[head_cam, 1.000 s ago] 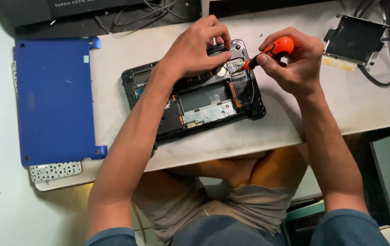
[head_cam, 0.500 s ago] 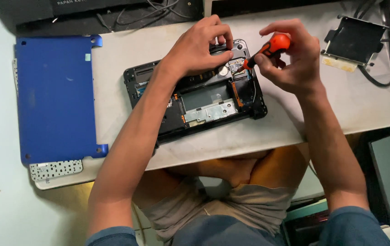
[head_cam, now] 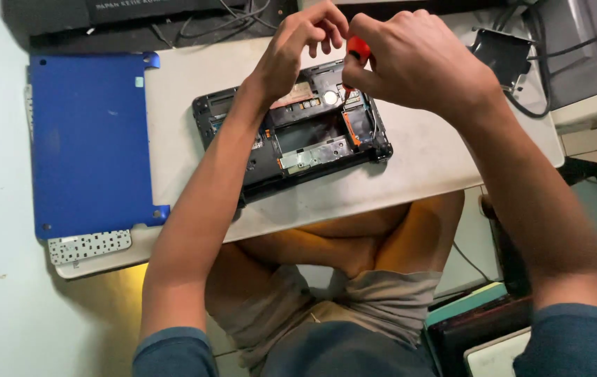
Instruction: The person removes screws from the back of a blue laptop, detaches the battery connector, and removes the old battery. They then install a new battery, reconnect the connector, and reattach the back cover with screws.
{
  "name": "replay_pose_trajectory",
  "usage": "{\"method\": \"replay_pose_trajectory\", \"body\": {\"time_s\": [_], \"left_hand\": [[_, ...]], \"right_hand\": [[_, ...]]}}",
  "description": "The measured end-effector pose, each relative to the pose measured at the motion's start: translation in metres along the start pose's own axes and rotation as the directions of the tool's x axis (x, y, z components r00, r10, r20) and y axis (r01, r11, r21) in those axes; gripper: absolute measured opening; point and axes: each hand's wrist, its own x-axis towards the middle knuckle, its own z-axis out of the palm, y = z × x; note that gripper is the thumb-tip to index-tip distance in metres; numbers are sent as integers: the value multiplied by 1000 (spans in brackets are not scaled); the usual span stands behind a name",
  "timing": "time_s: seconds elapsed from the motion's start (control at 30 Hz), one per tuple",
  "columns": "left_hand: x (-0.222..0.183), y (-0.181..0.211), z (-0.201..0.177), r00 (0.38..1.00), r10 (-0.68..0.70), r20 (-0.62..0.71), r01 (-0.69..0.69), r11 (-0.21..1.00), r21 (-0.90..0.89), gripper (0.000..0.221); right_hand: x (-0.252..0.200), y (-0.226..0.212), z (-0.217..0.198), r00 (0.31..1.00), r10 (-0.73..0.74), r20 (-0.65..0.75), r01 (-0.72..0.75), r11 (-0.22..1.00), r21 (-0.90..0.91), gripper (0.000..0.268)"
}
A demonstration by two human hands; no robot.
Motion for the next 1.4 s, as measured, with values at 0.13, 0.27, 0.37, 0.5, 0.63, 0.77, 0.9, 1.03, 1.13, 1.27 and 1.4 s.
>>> {"method": "replay_pose_trajectory", "body": {"time_s": [0.13, 0.27, 0.37, 0.5, 0.63, 0.77, 0.9, 1.03, 1.13, 1.27, 1.4], "left_hand": [[-6, 8, 4, 1000, 26, 16, -26, 999, 20, 43], [-8, 1, 1, 999, -44, 16, 40, 986, 161, 42], [-7, 2, -15, 996, -75, 43, 58, 951, 304, 51], [-24, 24, -62, 987, -111, -117, 158, 797, 583, 59], [-70, 29, -83, 927, -73, -367, 250, 851, 461, 64], [-106, 27, -60, 838, -314, -446, 518, 712, 473, 61], [-112, -14, -38, 849, -212, -485, 521, 494, 696, 54], [-112, -32, -38, 895, -130, -428, 441, 412, 797, 58], [-113, -37, -38, 911, -87, -403, 402, 403, 822, 50], [-109, -38, -34, 927, -41, -373, 364, 338, 868, 40], [-113, -40, -35, 926, 4, -377, 355, 322, 877, 36]], "right_hand": [[14, -5, 3, 982, 165, 87, -157, 983, -100, 42], [16, -4, 9, 984, 174, 29, -163, 957, -239, 80], [11, -15, -11, 982, 135, 130, -124, 988, -90, 76], [12, -23, -6, 994, -101, -35, 105, 986, 132, 39], [13, -24, 23, 943, -195, -268, 132, 963, -237, 32], [13, -24, 11, 1000, 18, 1, -17, 995, -98, 65], [14, -24, 5, 998, 21, 57, -19, 999, -36, 35], [18, -15, 20, 988, 149, -36, -152, 977, -147, 92], [12, -11, 13, 977, 212, 23, -207, 970, -126, 93], [5, -6, 3, 986, 119, 120, -110, 991, -83, 44], [3, -3, 4, 976, 174, 130, -161, 981, -110, 82]]}}
